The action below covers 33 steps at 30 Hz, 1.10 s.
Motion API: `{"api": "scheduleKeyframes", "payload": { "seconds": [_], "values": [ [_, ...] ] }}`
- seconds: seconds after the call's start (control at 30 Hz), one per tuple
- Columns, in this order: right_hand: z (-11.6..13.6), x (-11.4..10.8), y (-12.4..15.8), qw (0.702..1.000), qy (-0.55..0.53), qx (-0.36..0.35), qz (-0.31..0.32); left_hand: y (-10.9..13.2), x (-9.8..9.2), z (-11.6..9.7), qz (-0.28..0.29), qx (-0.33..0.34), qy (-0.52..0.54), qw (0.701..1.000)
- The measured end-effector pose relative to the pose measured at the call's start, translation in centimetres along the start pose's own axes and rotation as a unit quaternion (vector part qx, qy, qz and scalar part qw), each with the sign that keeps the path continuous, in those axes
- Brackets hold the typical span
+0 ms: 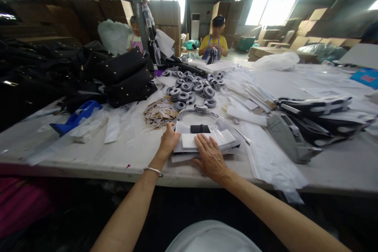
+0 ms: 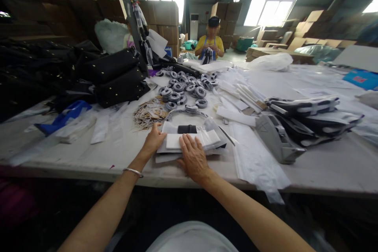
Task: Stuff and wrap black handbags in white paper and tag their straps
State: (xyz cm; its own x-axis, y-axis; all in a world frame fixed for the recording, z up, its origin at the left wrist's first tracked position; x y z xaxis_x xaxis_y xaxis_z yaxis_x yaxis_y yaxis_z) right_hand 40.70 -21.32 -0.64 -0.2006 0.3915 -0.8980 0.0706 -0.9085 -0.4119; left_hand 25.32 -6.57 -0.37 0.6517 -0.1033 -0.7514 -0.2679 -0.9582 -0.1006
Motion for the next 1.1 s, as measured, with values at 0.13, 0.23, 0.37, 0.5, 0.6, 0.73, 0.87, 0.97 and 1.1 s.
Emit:
{"api": "scheduleKeyframes", "payload": {
  "seconds": [0.13,0.23,0.37,0.5,0.6,0.73,0.87,0.97,1.1],
  "values": [
    [-0.1,0.9,0.1,1.0,0.027,-0.015,0.005,0.5,1.2,0.3,-0.032,0.028,-0.015,0.999],
    [-0.4,1.7,0.4,0.998,0.041,-0.037,-0.005,0.9,1.9,0.5,-0.051,0.062,-0.025,0.997],
    [-0.6,2.1,0.6,0.998,0.034,-0.045,-0.015,1.8,0.9,-0.5,-0.074,0.122,-0.043,0.989],
    [-0.6,1.8,0.4,0.999,0.014,-0.029,-0.021,4.8,-0.7,-2.1,-0.079,0.299,-0.09,0.947],
    [-0.6,1.8,0.3,1.0,0.001,-0.022,-0.02,8.0,0.0,-1.8,-0.06,0.469,-0.141,0.87],
    [-0.6,1.8,0.1,1.0,0.015,-0.024,-0.008,9.8,1.6,0.3,-0.11,0.499,-0.152,0.846],
    [-0.8,1.6,0.1,0.998,0.042,-0.053,0.006,10.0,2.4,0.5,-0.134,0.491,-0.156,0.846],
    [-0.9,1.5,0.2,0.997,0.039,-0.06,0.003,10.5,2.6,0.1,-0.117,0.483,-0.207,0.843],
    [-0.9,1.8,0.3,0.999,0.024,-0.047,-0.012,10.7,2.5,-0.2,-0.098,0.475,-0.314,0.816]
  ]
}}
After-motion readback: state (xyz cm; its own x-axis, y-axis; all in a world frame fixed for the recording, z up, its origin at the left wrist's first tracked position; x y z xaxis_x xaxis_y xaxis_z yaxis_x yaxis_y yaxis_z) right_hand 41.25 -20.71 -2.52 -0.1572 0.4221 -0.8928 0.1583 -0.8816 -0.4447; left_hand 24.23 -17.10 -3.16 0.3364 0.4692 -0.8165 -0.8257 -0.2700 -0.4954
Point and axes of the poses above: each hand's wrist, its own y-axis away from the middle knuckle, its own x-axis out of the palm, z = x × y, the point moved 3 cm from there along -y, towards the middle knuckle, and after that the axes turned 6 degrees about x, right-handed, at the moved point
